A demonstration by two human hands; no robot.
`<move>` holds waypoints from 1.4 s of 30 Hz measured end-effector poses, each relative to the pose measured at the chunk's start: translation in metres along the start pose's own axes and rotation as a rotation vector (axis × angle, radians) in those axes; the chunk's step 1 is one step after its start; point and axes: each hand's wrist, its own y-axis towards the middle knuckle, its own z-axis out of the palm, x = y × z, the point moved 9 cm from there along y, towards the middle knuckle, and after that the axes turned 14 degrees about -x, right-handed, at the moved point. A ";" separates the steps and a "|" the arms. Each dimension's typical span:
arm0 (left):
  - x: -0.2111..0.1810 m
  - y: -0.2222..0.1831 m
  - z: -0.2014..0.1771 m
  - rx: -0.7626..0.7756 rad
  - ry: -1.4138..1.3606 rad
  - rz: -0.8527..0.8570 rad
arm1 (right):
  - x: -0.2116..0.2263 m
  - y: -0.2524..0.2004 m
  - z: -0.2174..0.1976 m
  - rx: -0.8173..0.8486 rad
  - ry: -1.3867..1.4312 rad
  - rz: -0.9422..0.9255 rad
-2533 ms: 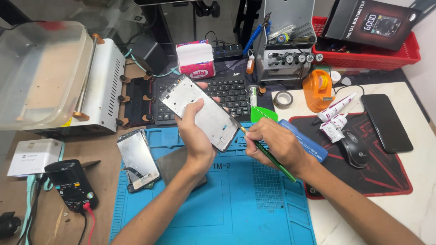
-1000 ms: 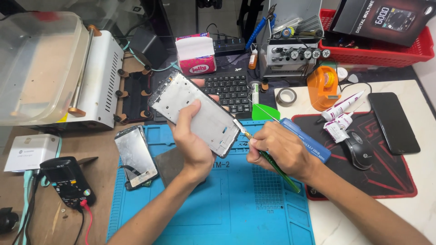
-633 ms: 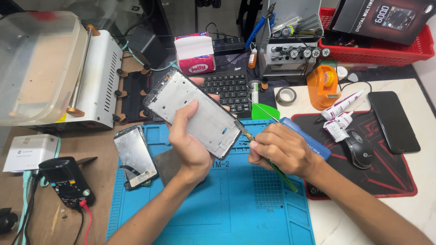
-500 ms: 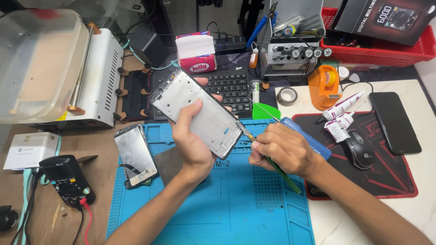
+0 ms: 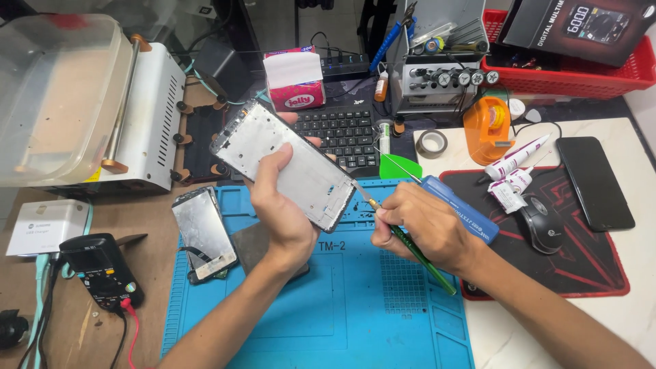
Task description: Disassembling a mobile phone using a screwdriver and a prying tool on a repair mat.
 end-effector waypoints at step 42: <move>0.063 0.029 -0.004 -0.002 0.055 -0.230 | -0.210 -0.020 0.100 0.576 -0.830 0.676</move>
